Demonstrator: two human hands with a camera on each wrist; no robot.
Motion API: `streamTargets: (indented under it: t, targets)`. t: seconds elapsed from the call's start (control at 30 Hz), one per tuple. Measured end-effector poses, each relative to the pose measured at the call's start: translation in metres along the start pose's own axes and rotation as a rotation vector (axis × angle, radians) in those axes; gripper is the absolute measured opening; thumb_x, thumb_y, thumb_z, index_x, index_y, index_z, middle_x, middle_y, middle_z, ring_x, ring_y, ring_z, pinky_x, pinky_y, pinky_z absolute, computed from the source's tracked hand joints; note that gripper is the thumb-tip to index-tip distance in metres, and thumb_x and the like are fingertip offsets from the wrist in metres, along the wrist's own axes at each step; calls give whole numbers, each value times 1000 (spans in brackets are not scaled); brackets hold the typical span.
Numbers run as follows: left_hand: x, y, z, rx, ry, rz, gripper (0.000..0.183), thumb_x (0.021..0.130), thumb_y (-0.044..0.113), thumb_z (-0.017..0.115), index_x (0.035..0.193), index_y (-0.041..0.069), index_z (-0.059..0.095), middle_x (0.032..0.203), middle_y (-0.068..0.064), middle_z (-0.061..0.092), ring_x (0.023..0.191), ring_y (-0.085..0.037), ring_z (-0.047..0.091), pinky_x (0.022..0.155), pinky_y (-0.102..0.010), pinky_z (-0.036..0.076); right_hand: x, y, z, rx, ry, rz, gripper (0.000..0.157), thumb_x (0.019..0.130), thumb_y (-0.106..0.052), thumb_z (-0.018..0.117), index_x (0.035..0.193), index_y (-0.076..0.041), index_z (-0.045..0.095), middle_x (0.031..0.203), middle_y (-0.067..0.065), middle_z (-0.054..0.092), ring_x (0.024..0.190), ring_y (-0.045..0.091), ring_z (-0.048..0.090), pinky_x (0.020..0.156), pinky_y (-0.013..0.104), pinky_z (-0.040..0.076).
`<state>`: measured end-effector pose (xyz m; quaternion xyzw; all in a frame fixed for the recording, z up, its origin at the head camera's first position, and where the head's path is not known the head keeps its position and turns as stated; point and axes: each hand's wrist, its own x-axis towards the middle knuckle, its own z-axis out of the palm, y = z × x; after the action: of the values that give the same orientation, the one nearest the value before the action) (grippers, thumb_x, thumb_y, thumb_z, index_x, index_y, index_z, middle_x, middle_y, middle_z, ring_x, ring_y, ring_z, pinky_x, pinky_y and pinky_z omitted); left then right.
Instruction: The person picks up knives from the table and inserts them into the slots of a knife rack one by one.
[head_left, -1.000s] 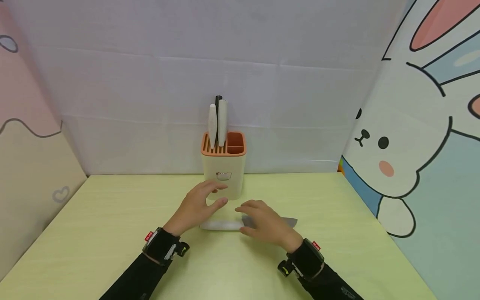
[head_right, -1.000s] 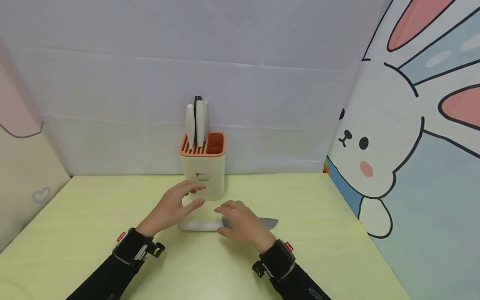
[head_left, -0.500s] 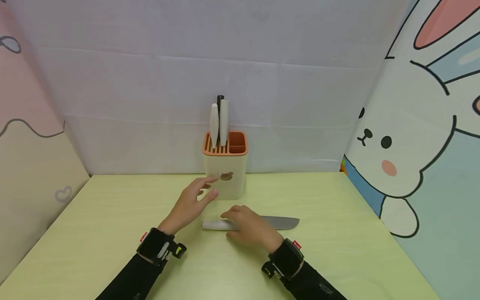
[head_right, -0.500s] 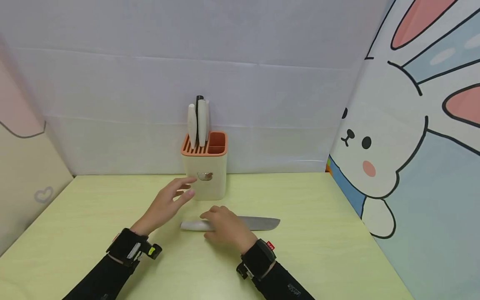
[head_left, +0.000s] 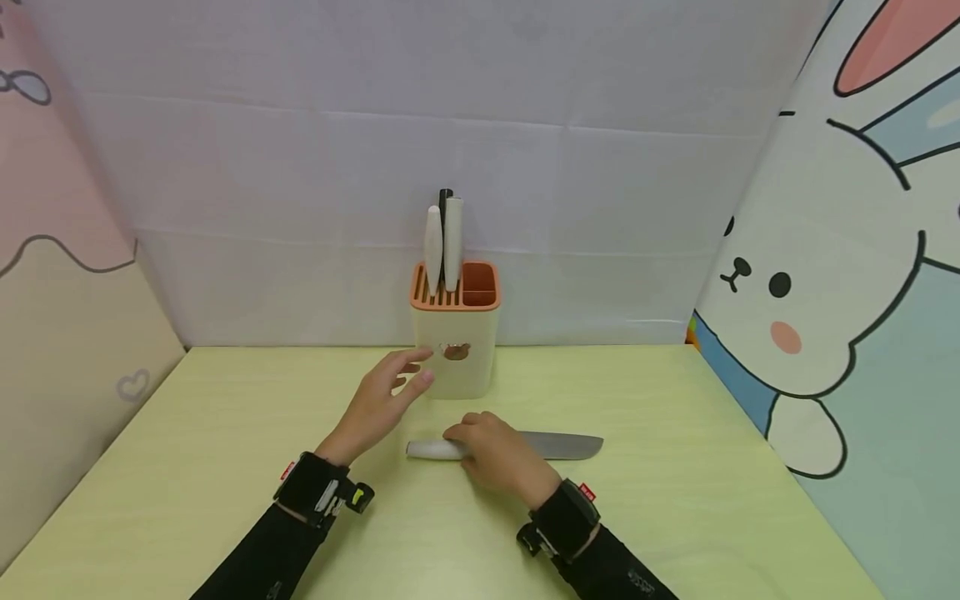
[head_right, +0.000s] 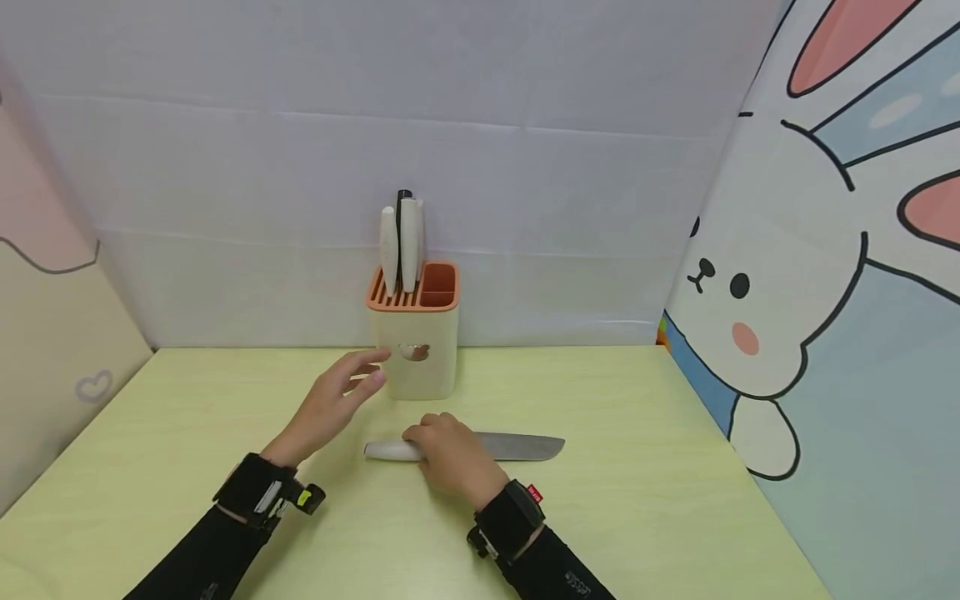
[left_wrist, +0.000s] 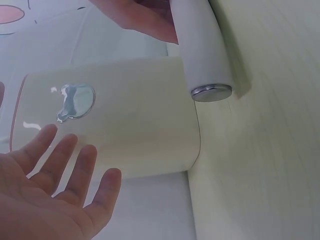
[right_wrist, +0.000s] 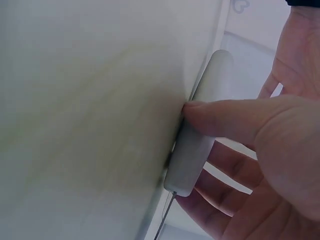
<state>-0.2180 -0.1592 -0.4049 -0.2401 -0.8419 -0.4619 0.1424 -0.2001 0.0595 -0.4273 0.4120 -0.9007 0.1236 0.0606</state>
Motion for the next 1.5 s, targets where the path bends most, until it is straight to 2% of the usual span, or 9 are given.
streamTargets:
  t: [0.5,0.77,0.97,1.1,1.33,1.5]
  targets:
    - [3,0,-6,-11,12,-12,44,100,41,50,137,18,48,137,3,47,115,-16,48,96,-49,42,0,3,-7,44,-9,-33,32,83,-4,72,114,-11,66,98,-1,61,89,12,57,79,25,49]
    - [4,3,-13,-16,32,-27,42,101,36,50,137,14,48,136,-2,49,115,-17,49,95,-46,43,-1,3,-28,62,94,-87,35,81,-1,74,114,-10,66,98,0,61,87,12,56,77,27,50]
    - [0,32,-21,-41,47,-39,41,102,25,49,137,4,46,135,-14,49,118,-25,47,97,-52,41,-2,1,-44,90,161,-88,39,82,-5,75,118,-12,63,105,0,62,93,12,56,83,30,50]
    - [-1,47,-26,-40,42,-42,40,103,22,48,137,2,44,135,-17,49,118,-27,47,97,-52,41,-3,1,-57,147,236,-96,40,82,-4,75,119,-13,62,107,-1,61,95,11,55,83,29,50]
    - [0,49,-27,-64,54,-38,39,103,22,48,137,3,45,133,-17,50,117,-25,47,96,-52,43,-5,-2,-77,281,346,-87,45,83,-6,74,124,-16,60,111,-5,60,100,7,53,82,29,50]
    - [0,50,-28,-68,49,-43,40,103,23,48,137,3,45,134,-15,49,118,-24,47,95,-51,44,-4,-2,-84,335,410,-73,45,83,-6,74,124,-18,60,110,-7,59,96,3,53,81,27,51]
